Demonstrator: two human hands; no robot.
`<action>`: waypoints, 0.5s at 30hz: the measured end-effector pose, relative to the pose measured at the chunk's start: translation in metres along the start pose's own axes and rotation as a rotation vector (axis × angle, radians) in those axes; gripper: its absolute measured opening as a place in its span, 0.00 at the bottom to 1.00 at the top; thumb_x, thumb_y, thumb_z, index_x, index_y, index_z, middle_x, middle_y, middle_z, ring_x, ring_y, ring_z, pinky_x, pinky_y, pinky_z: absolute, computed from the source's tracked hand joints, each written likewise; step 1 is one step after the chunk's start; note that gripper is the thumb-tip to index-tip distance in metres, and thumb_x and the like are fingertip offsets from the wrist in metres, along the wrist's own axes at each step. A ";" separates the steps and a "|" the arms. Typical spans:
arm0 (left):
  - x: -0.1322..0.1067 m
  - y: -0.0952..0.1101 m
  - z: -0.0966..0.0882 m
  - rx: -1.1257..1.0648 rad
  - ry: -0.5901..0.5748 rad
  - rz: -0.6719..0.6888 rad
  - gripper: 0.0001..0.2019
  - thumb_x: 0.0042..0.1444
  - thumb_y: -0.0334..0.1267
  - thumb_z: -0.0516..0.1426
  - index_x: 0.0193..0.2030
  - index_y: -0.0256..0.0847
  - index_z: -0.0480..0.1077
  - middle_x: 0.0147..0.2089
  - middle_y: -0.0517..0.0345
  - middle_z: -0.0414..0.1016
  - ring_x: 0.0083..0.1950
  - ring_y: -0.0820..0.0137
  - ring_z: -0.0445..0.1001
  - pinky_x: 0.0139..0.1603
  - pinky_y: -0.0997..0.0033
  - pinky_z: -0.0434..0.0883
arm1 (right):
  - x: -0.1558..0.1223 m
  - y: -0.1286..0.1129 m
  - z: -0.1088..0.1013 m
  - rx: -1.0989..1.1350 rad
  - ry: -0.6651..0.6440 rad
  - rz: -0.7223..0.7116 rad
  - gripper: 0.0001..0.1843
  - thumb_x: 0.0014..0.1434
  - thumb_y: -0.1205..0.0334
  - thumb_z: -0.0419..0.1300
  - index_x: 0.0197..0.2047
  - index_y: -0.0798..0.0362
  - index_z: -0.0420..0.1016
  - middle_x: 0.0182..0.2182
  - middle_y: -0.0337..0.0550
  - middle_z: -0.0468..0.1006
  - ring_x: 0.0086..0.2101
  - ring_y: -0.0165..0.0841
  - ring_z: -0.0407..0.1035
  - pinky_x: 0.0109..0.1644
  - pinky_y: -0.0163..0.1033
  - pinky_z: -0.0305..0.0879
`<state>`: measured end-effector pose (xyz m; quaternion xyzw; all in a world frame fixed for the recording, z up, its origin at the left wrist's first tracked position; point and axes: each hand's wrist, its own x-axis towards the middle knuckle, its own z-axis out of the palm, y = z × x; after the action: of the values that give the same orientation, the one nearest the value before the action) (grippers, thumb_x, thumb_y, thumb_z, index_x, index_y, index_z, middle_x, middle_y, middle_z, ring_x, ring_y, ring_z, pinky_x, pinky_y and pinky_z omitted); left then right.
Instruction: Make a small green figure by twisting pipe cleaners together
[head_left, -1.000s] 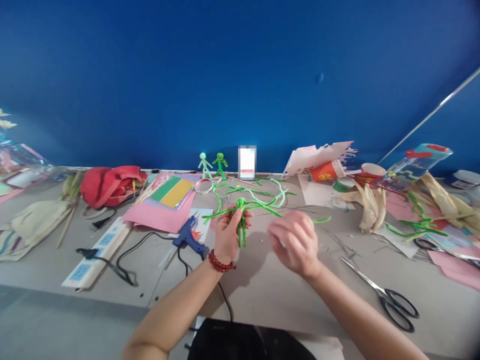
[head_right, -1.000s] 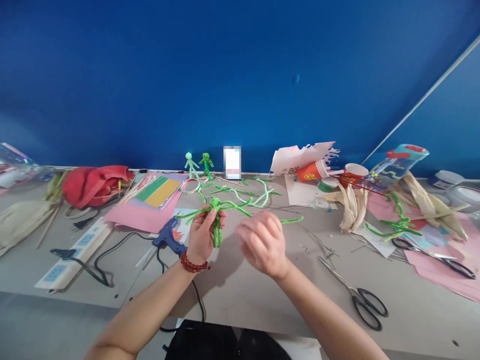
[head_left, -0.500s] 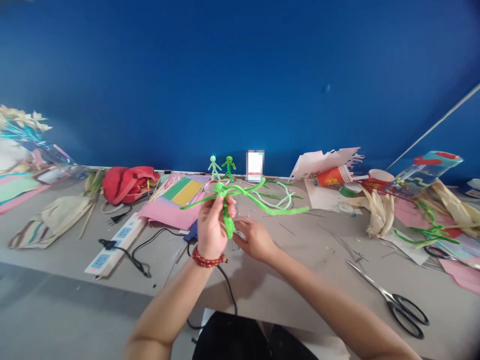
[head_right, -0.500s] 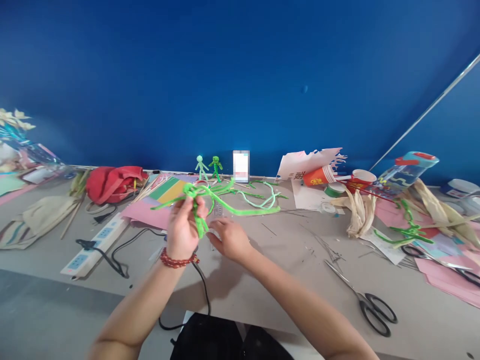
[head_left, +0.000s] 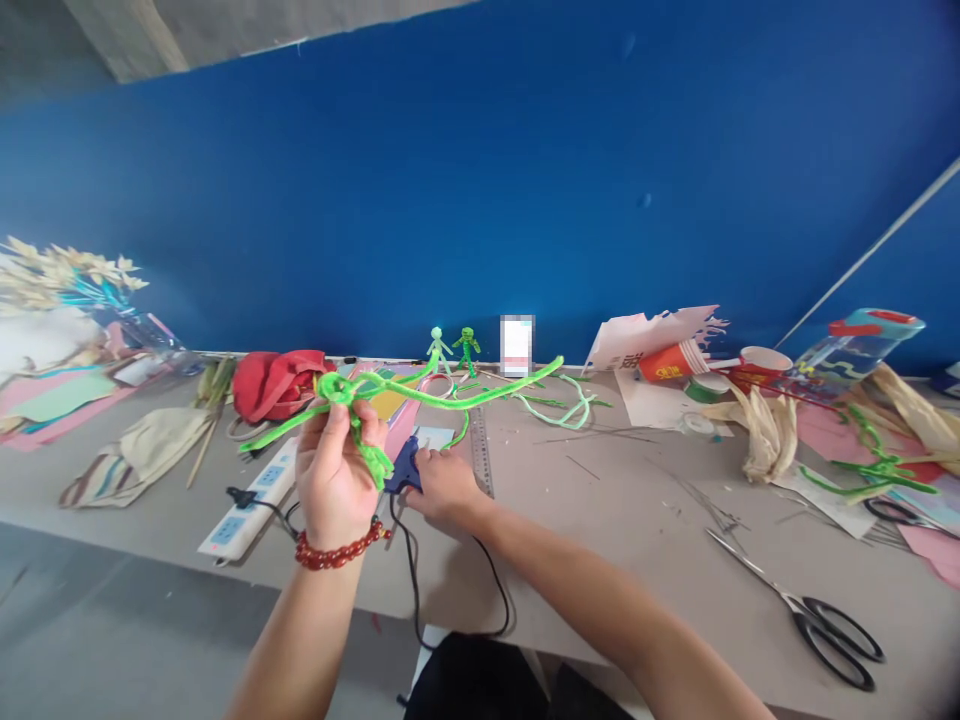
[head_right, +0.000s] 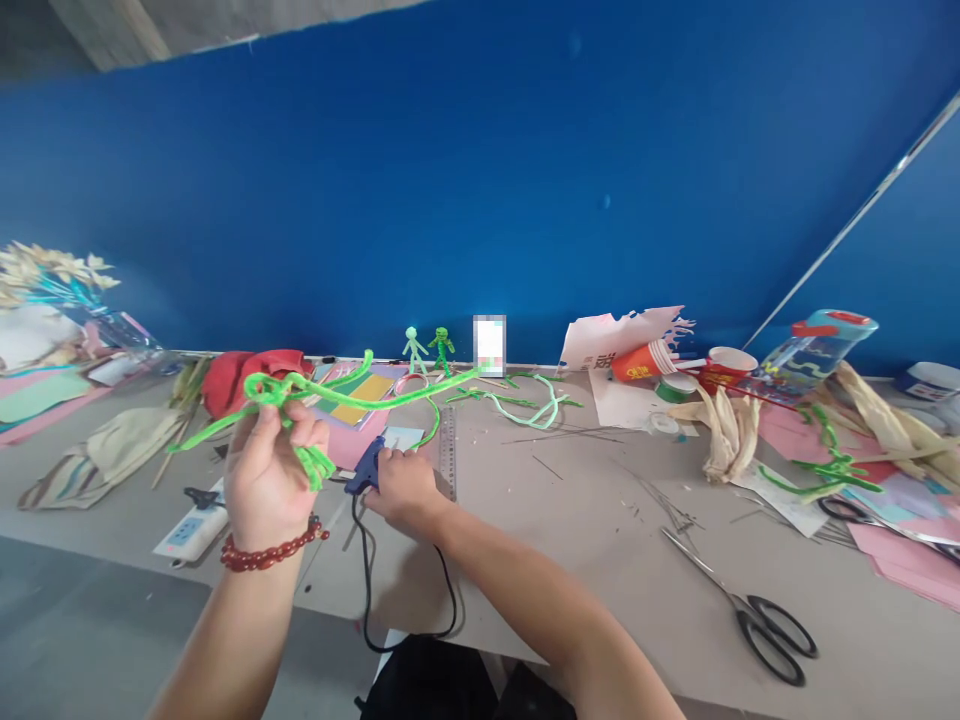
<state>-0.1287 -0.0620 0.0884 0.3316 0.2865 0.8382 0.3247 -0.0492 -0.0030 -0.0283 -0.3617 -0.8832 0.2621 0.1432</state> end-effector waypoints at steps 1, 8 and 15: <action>-0.002 0.000 0.001 -0.002 -0.005 -0.009 0.05 0.50 0.34 0.66 0.30 0.39 0.74 0.26 0.62 0.75 0.23 0.79 0.67 0.23 0.79 0.68 | 0.000 0.003 -0.003 0.049 0.005 0.016 0.24 0.52 0.59 0.59 0.51 0.63 0.66 0.42 0.63 0.77 0.43 0.53 0.71 0.46 0.56 0.68; -0.006 0.007 0.008 0.033 -0.008 0.084 0.05 0.51 0.36 0.65 0.32 0.41 0.74 0.27 0.63 0.75 0.23 0.78 0.68 0.22 0.78 0.67 | -0.040 0.065 -0.038 0.792 -0.043 -0.056 0.17 0.57 0.63 0.45 0.48 0.56 0.65 0.44 0.51 0.77 0.37 0.33 0.74 0.36 0.36 0.70; 0.005 -0.071 0.006 0.253 0.002 0.058 0.07 0.54 0.39 0.62 0.33 0.38 0.70 0.27 0.60 0.76 0.22 0.76 0.70 0.24 0.75 0.67 | -0.138 0.107 -0.060 1.685 -0.006 -0.085 0.15 0.50 0.58 0.54 0.39 0.58 0.71 0.32 0.49 0.78 0.21 0.28 0.67 0.23 0.32 0.60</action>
<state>-0.1025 -0.0124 0.0449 0.3773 0.3807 0.8045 0.2558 0.1339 -0.0158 -0.0481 -0.0995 -0.4054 0.8288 0.3726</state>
